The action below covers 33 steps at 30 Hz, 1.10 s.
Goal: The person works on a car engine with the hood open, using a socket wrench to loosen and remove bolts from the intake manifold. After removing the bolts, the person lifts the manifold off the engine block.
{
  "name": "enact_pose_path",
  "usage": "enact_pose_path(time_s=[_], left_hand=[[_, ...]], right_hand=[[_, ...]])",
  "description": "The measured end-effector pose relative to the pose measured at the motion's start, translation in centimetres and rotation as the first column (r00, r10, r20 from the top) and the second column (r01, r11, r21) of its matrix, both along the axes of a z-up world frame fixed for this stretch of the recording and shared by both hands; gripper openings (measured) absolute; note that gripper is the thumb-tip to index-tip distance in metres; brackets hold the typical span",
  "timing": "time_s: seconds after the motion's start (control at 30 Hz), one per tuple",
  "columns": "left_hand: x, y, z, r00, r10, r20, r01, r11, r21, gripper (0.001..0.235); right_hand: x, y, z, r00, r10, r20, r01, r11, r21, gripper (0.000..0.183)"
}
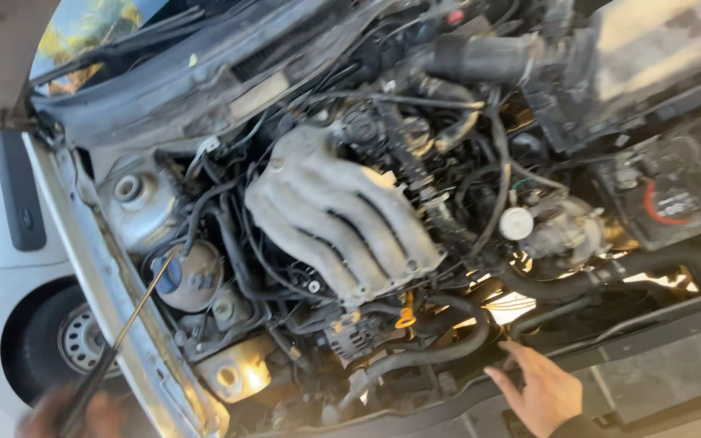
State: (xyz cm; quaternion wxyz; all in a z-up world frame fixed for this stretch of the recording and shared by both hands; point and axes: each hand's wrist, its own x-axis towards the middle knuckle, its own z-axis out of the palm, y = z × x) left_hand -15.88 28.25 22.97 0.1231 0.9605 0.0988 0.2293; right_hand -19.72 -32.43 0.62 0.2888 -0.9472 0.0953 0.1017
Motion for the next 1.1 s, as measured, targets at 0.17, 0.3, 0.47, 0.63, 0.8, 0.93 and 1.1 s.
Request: enact_pose_path(time_s=[0.17,0.3,0.47,0.63,0.8,0.93,1.1], left_hand=[[21.0,-28.9,8.1,0.855,-0.517,0.035,0.517,0.856,-0.012,0.026],[31.4,-37.3,4.8,0.788,-0.614,-0.043,0.615,0.787,0.051,0.023],[38.9,-40.9,0.2,0.657,-0.736,-0.161,0.753,0.643,0.135,0.026],[42.4,-42.1,-2.4,0.583,-0.766,-0.271,0.812,0.559,0.168,0.032],[43.6,-41.8,-2.8,0.551,-0.765,-0.332,0.833,0.527,0.170,0.033],[43.7,-41.2,-2.8,0.542,-0.776,-0.323,0.840,0.508,0.190,0.035],[44.3,-40.4,-2.8,0.535,-0.782,-0.320,0.845,0.506,0.176,0.035]], right_hand=[[-1.1,-0.6,-2.2,0.984,-0.017,-0.175,0.063,0.963,0.261,0.063],[-0.5,-1.9,-3.8,0.957,0.021,-0.290,0.093,0.923,0.374,0.063],[2.9,-4.7,-2.1,0.999,-0.044,-0.022,0.049,0.908,0.416,0.051],[4.0,-5.4,-2.0,0.986,-0.045,0.163,-0.015,0.937,0.350,0.051],[4.3,-5.3,-1.6,0.965,0.013,0.261,-0.088,0.957,0.276,0.054],[4.5,-5.3,-1.2,0.966,0.043,0.254,-0.105,0.965,0.239,0.056],[4.5,-5.1,-1.2,0.977,0.048,0.209,-0.095,0.972,0.217,0.060]])
